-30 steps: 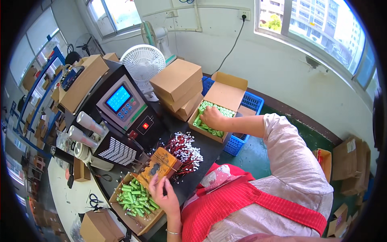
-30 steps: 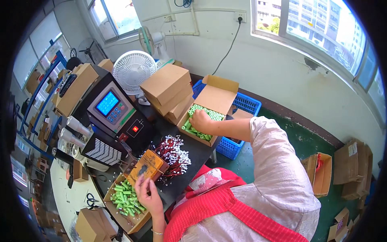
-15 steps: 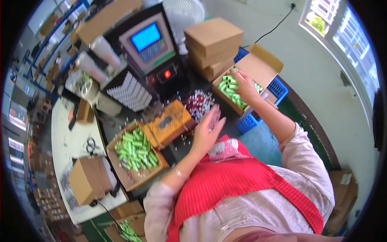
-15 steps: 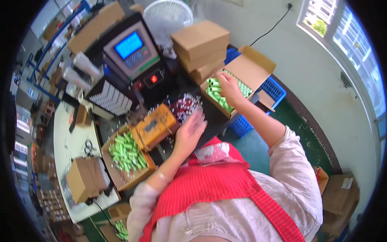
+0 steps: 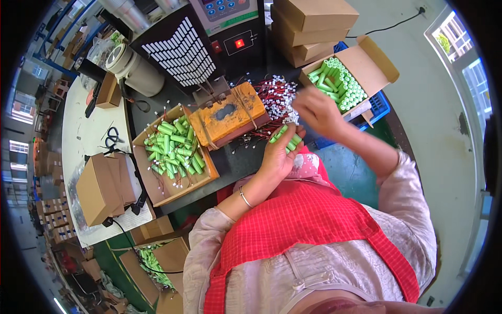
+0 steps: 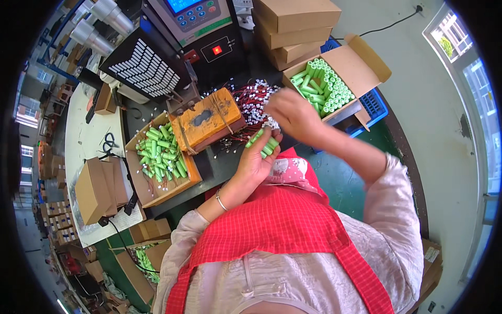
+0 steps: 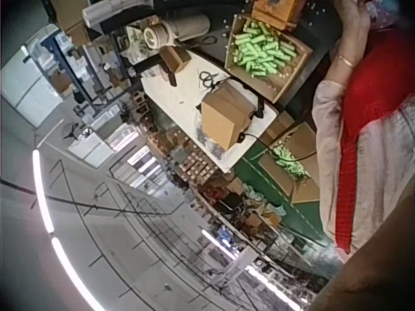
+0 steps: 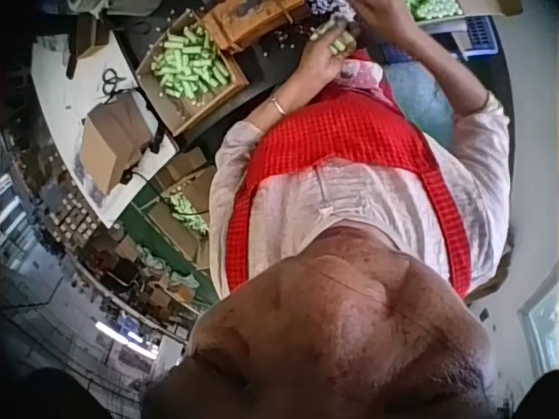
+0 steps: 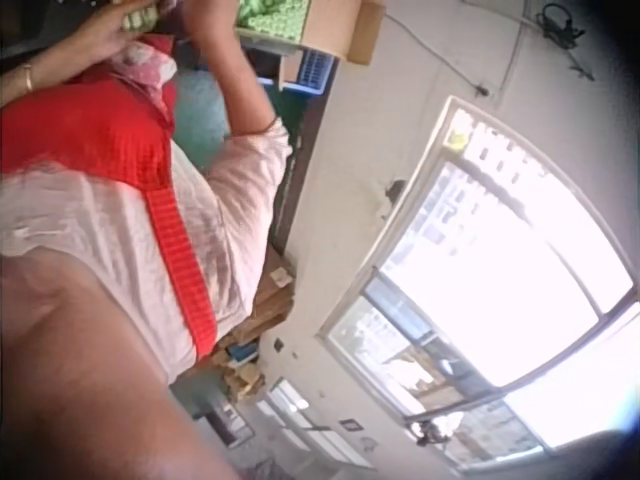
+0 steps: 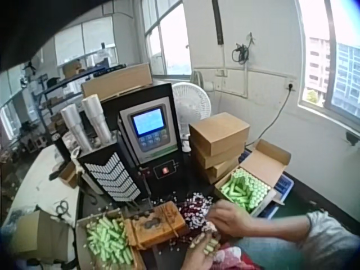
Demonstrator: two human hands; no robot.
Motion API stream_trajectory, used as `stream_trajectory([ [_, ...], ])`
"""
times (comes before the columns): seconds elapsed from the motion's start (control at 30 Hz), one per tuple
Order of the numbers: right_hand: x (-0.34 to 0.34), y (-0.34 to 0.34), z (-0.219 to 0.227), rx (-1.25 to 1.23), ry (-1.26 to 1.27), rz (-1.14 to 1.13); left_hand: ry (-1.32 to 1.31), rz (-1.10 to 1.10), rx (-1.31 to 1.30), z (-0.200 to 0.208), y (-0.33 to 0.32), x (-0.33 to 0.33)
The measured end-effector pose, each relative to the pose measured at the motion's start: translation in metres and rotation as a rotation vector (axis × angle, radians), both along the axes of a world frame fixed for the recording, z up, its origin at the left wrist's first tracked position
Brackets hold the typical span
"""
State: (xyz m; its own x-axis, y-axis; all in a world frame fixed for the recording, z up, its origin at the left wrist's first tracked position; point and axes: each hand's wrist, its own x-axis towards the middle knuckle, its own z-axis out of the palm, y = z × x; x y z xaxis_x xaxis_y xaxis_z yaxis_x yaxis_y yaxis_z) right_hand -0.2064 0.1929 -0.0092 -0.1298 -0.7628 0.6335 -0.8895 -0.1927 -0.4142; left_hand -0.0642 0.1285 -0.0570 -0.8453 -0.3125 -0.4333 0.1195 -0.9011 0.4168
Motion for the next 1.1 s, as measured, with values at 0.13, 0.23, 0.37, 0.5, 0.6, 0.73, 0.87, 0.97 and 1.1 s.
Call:
stream_trajectory([
  [0.13,-0.036,-0.060,-0.002,0.174,0.324,0.071,-0.068,-0.159,-0.173,-0.003,0.011,0.014],
  [0.23,-0.056,-0.082,-0.022,0.211,0.464,0.110,-0.068,-0.262,-0.197,0.002,0.009,0.020],
  [0.37,-0.063,-0.088,-0.011,0.456,0.812,0.048,-0.101,-0.336,-0.279,0.011,-0.005,0.034],
  [0.5,-0.072,-0.062,0.013,0.560,0.249,-0.124,-0.069,-0.278,-0.417,0.029,-0.021,0.049],
  [0.6,-0.048,-0.031,0.051,0.522,-0.283,-0.205,-0.038,-0.133,-0.516,0.044,-0.038,0.055],
  [0.73,-0.016,0.003,0.039,0.378,-0.610,-0.108,-0.027,0.102,-0.506,0.063,-0.054,0.058],
  [0.87,0.029,0.019,0.018,0.476,-0.782,0.035,0.024,0.239,-0.492,0.066,-0.062,0.058],
  [0.97,0.049,0.018,0.009,0.607,-0.799,0.147,0.029,0.237,-0.511,0.060,-0.064,0.061],
  [1.1,0.067,-0.002,0.012,0.526,-0.939,0.178,0.008,0.182,-0.547,0.058,-0.064,0.063],
])
